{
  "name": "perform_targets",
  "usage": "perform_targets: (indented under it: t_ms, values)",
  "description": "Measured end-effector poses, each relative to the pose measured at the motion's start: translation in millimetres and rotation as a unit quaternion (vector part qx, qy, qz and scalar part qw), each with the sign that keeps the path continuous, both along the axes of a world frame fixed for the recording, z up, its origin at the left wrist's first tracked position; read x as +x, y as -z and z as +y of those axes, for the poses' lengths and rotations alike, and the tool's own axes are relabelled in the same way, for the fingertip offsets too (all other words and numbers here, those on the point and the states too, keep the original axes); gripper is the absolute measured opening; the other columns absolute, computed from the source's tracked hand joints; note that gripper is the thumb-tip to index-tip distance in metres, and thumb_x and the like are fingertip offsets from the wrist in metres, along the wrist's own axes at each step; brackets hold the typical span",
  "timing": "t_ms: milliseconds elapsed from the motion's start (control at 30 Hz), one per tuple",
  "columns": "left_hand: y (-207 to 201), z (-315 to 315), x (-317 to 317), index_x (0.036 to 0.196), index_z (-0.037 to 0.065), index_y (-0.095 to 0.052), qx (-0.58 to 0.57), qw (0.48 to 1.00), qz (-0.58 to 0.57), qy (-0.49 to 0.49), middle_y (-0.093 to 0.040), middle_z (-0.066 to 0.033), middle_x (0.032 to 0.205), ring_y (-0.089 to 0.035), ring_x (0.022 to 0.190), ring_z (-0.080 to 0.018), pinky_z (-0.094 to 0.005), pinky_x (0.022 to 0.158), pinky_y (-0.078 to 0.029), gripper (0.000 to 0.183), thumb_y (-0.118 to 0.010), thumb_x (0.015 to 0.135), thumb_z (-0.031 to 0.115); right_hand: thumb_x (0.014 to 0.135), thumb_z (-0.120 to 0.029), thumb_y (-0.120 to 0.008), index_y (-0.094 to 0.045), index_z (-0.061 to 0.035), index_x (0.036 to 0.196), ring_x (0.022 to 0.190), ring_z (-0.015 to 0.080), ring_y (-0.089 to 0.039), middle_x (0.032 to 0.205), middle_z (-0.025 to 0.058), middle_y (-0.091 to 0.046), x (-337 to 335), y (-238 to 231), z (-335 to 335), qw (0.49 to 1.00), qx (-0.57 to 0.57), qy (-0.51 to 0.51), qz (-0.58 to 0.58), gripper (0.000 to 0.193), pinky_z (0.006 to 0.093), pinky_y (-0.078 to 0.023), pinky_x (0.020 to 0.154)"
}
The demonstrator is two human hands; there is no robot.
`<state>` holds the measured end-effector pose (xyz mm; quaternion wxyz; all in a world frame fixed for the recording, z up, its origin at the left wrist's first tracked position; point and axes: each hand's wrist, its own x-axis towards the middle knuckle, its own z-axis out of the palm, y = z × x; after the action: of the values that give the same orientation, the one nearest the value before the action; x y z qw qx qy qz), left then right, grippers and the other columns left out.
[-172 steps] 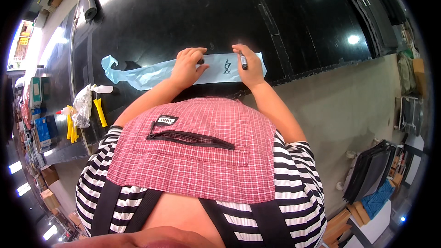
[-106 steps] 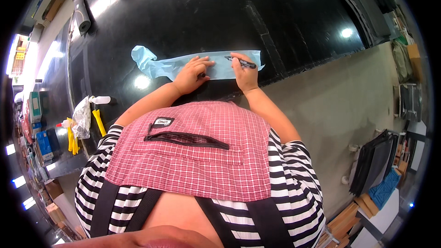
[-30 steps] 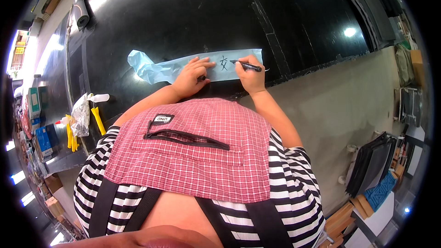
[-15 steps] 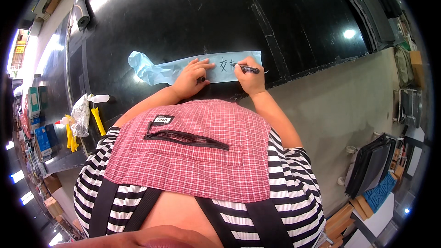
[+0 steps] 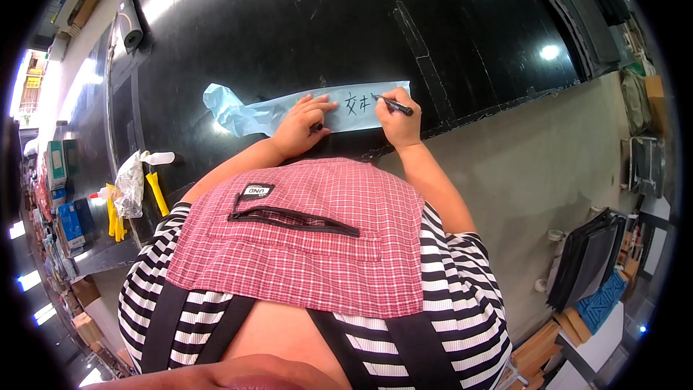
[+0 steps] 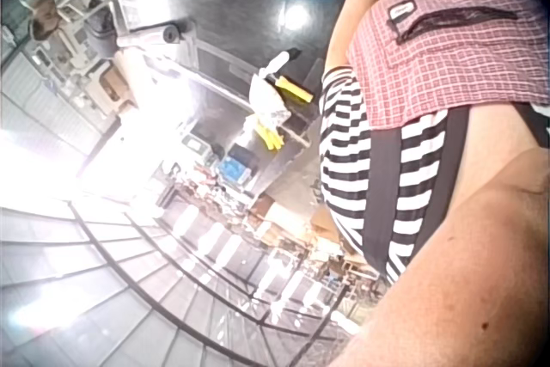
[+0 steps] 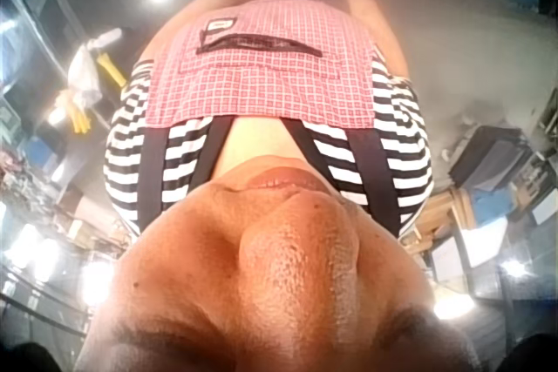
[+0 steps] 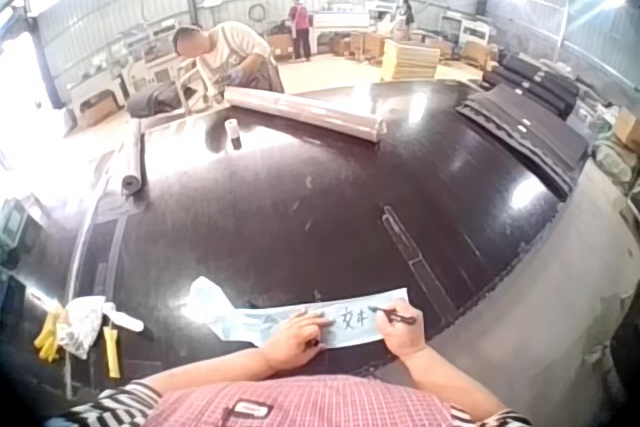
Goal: The person writes on a light blue label with a black marker and places it on a black car mat. They then move to a cart, pick up a folded black car mat, unfold it on a table, and place another label on it.
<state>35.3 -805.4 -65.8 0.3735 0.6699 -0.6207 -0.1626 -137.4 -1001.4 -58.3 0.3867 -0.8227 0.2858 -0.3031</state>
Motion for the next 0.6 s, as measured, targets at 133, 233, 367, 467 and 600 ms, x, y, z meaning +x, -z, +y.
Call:
perform_targets:
  t_ms: [133, 233, 367, 467, 600]
  values:
    - [1.9, -0.2, 0.5, 0.076, 0.006, -0.044, 0.001, 1.000, -0.004, 0.001, -0.058, -0.0116, 0.133, -0.041, 0.136, -0.0335, -0.0515, 0.114, -0.027, 0.030, -0.074, 0.075, 0.004, 0.080, -0.012, -0.069, -0.062, -0.0024, 0.086, 0.059, 0.0213, -0.064, 0.068, 0.0108, -0.065, -1.2, 0.0, 1.0, 1.000, 0.012, 0.005, -0.009, 0.013, 0.0307, -0.050, 0.057]
    - [1.8, -0.9, 0.3, 0.075, 0.006, -0.045, 0.002, 1.000, -0.009, -0.001, -0.058, -0.0102, 0.133, -0.041, 0.136, -0.0322, -0.0503, 0.114, -0.027, 0.029, -0.073, 0.076, 0.005, 0.080, -0.013, -0.069, -0.062, -0.0023, 0.086, 0.059, 0.0202, -0.064, 0.068, 0.0103, -0.065, 0.1, 2.4, 0.7, 1.000, 0.023, -0.007, -0.002, 0.014, 0.0302, -0.050, 0.057]
    - [4.0, 0.0, 0.8, 0.075, 0.006, -0.045, 0.005, 1.000, -0.010, -0.002, -0.058, -0.0095, 0.134, -0.041, 0.136, -0.0314, -0.0499, 0.114, -0.027, 0.028, -0.073, 0.076, 0.006, 0.081, -0.013, -0.069, -0.062, -0.0020, 0.085, 0.060, 0.0193, -0.064, 0.068, 0.0101, -0.065, 1.4, -1.4, -1.4, 1.000, 0.005, 0.008, 0.013, 0.014, 0.0298, -0.050, 0.057]
    - [4.5, -0.6, 1.3, 0.075, 0.006, -0.045, 0.002, 1.000, -0.006, 0.004, -0.058, -0.0095, 0.133, -0.041, 0.136, -0.0313, -0.0500, 0.114, -0.026, 0.029, -0.073, 0.076, 0.006, 0.080, -0.011, -0.069, -0.062, -0.0020, 0.085, 0.060, 0.0186, -0.064, 0.068, 0.0102, -0.065, 1.8, -5.3, -2.2, 0.999, 0.033, 0.016, 0.001, 0.013, 0.0295, -0.050, 0.057]
    - [2.7, -0.7, 0.6, 0.077, 0.006, -0.044, -0.002, 1.000, -0.002, 0.001, -0.058, -0.0118, 0.133, -0.041, 0.136, -0.0336, -0.0514, 0.114, -0.027, 0.030, -0.074, 0.074, 0.004, 0.079, -0.010, -0.068, -0.061, -0.0019, 0.083, 0.057, 0.0161, -0.061, 0.065, 0.0085, -0.063, 1.0, -5.1, -2.8, 1.000, 0.005, -0.016, 0.004, 0.012, 0.0286, -0.048, 0.056]
